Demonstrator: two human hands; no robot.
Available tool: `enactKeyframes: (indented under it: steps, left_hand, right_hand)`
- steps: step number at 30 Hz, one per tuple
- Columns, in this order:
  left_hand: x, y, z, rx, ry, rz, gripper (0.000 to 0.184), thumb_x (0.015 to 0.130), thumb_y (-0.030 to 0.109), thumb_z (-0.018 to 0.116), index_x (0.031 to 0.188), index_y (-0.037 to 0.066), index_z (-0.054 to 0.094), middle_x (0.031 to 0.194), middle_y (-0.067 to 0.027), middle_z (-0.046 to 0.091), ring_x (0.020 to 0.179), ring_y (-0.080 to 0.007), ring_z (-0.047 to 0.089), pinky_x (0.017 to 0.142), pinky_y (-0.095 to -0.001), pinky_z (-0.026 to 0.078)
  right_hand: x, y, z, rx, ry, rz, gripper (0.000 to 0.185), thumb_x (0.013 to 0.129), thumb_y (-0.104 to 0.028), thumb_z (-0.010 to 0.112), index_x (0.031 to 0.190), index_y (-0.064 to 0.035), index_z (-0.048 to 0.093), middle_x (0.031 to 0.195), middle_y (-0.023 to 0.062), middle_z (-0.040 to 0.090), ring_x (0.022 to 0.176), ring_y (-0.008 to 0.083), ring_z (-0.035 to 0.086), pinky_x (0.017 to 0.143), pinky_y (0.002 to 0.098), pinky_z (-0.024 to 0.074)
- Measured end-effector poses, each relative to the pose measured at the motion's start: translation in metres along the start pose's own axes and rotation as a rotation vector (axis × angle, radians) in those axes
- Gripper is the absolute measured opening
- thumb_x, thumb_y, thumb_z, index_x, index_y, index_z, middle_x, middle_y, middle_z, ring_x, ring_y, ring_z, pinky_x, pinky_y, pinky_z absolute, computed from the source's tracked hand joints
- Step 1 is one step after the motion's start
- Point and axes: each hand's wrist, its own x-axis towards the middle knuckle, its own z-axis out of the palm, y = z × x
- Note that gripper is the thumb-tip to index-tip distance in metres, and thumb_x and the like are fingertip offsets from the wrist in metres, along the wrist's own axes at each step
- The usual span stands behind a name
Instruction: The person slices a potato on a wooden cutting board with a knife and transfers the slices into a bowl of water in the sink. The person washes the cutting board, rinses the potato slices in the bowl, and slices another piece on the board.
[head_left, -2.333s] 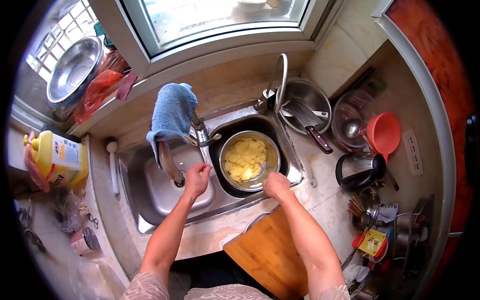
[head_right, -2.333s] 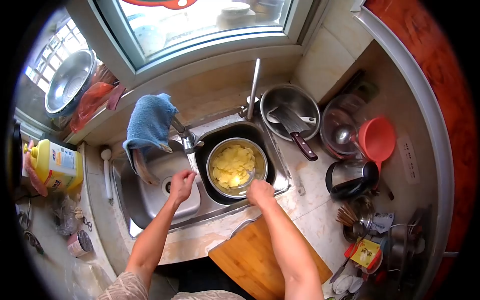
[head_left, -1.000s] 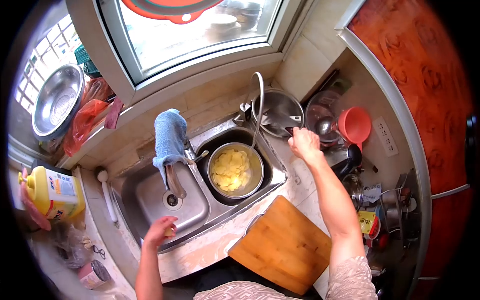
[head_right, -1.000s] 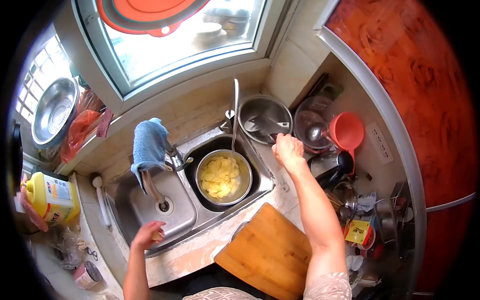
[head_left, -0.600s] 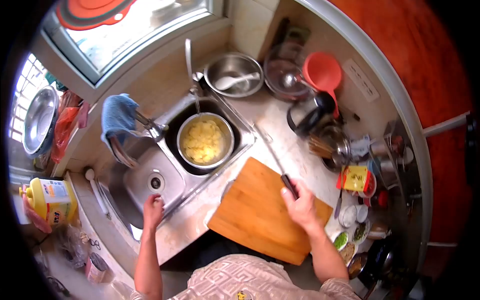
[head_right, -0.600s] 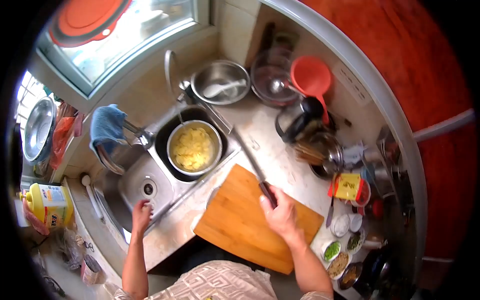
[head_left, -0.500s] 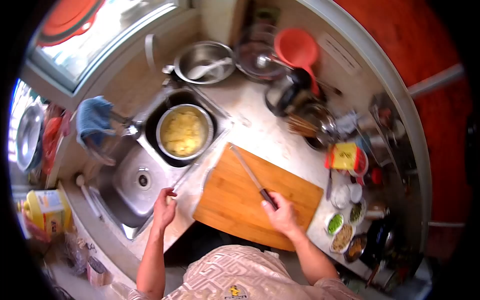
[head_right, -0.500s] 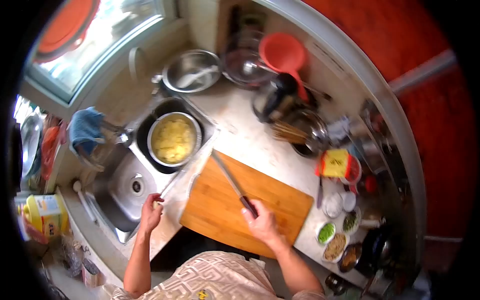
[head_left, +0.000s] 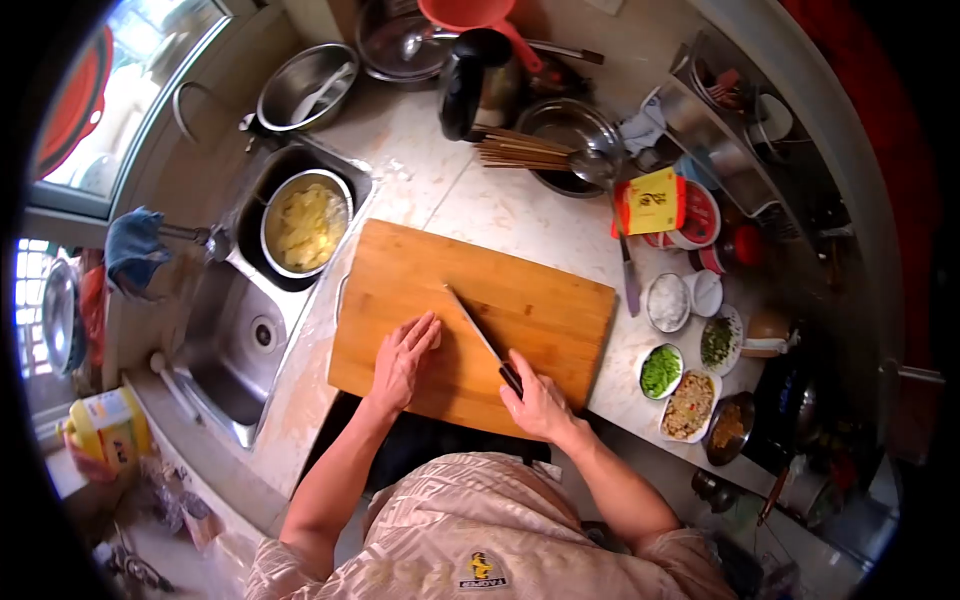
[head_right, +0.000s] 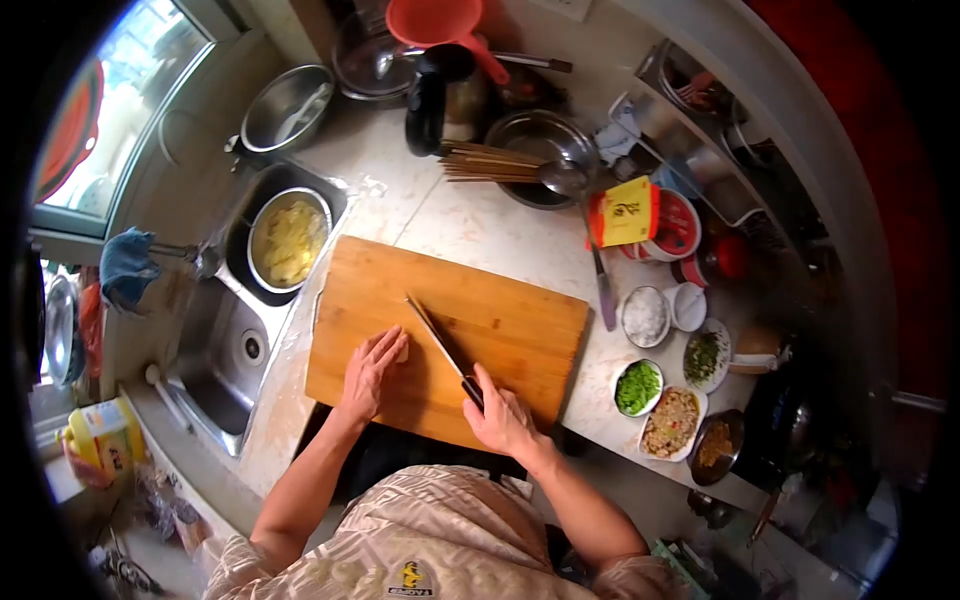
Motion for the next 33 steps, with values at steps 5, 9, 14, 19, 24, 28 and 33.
enactKeyframes:
  steps: [5, 9, 14, 19, 24, 28, 33]
  left_hand:
    - [-0.014, -0.001, 0.011, 0.108, 0.225, -0.02, 0.049, 0.078, 0.007, 0.083, 0.125, 0.01, 0.071, 0.124, -0.0117, 0.07, 0.103, -0.0343, 0.066, 0.085, -0.0426, 0.058]
    - [-0.011, -0.008, 0.008, 0.057, 0.157, 0.051, 0.042, 0.078, 0.004, 0.076, 0.12, 0.007, 0.072, 0.123, -0.0139, 0.069, 0.106, -0.0372, 0.064, 0.089, -0.0442, 0.056]
    - [-0.012, -0.023, 0.027, -0.053, 0.081, 0.135, 0.042, 0.078, 0.009, 0.069, 0.12, 0.005, 0.072, 0.127, -0.0159, 0.067, 0.111, -0.0381, 0.061, 0.097, -0.046, 0.053]
    - [-0.009, -0.026, 0.025, -0.051, 0.144, 0.167, 0.044, 0.081, 0.004, 0.072, 0.125, 0.007, 0.071, 0.128, -0.0117, 0.068, 0.112, -0.0349, 0.062, 0.096, -0.0443, 0.052]
    - [-0.024, -0.024, 0.025, -0.013, 0.161, 0.138, 0.044, 0.081, 0.01, 0.069, 0.125, 0.008, 0.072, 0.128, -0.0105, 0.069, 0.115, -0.0321, 0.062, 0.099, -0.0419, 0.05]
    - [-0.019, -0.018, 0.022, 0.001, 0.225, 0.217, 0.043, 0.077, 0.012, 0.069, 0.119, 0.003, 0.074, 0.118, -0.0098, 0.07, 0.106, -0.0285, 0.064, 0.085, -0.041, 0.052]
    - [-0.024, -0.024, 0.037, -0.033, 0.255, 0.188, 0.032, 0.076, 0.015, 0.064, 0.103, 0.001, 0.073, 0.11, -0.0118, 0.069, 0.103, -0.0308, 0.064, 0.083, -0.0426, 0.053]
  right_hand:
    - [0.038, -0.018, -0.006, -0.078, -0.101, 0.07, 0.043, 0.096, -0.026, 0.06, 0.13, -0.0009, 0.055, 0.096, 0.032, 0.07, 0.089, 0.0512, 0.068, 0.08, 0.0563, 0.0549]
    - [0.039, -0.022, 0.009, -0.08, -0.098, 0.088, 0.026, 0.097, -0.022, 0.055, 0.115, -0.0037, 0.057, 0.085, 0.0305, 0.069, 0.08, 0.0521, 0.067, 0.072, 0.0608, 0.0527]
    - [0.029, 0.003, 0.04, -0.052, 0.02, 0.092, 0.038, 0.097, -0.022, 0.056, 0.129, -0.0014, 0.055, 0.094, 0.0307, 0.069, 0.087, 0.0504, 0.068, 0.073, 0.0587, 0.0545]
    - [0.033, -0.028, 0.035, -0.14, -0.003, 0.162, 0.046, 0.096, -0.02, 0.055, 0.136, 0.0032, 0.053, 0.104, 0.032, 0.069, 0.094, 0.0503, 0.067, 0.082, 0.0578, 0.0547]
    - [0.034, -0.029, 0.035, -0.194, -0.076, 0.232, 0.046, 0.096, -0.019, 0.054, 0.137, 0.0011, 0.055, 0.102, 0.0284, 0.07, 0.09, 0.0478, 0.069, 0.08, 0.0559, 0.0558]
    - [0.025, -0.06, 0.022, -0.433, -0.001, 0.044, 0.042, 0.098, -0.021, 0.057, 0.136, -0.0042, 0.057, 0.096, 0.0229, 0.07, 0.079, 0.0459, 0.07, 0.071, 0.0578, 0.0562]
    - [0.023, -0.079, 0.013, -0.573, -0.176, -0.015, 0.042, 0.097, -0.021, 0.06, 0.135, -0.0044, 0.058, 0.092, 0.0228, 0.069, 0.072, 0.0441, 0.07, 0.066, 0.0562, 0.0563]
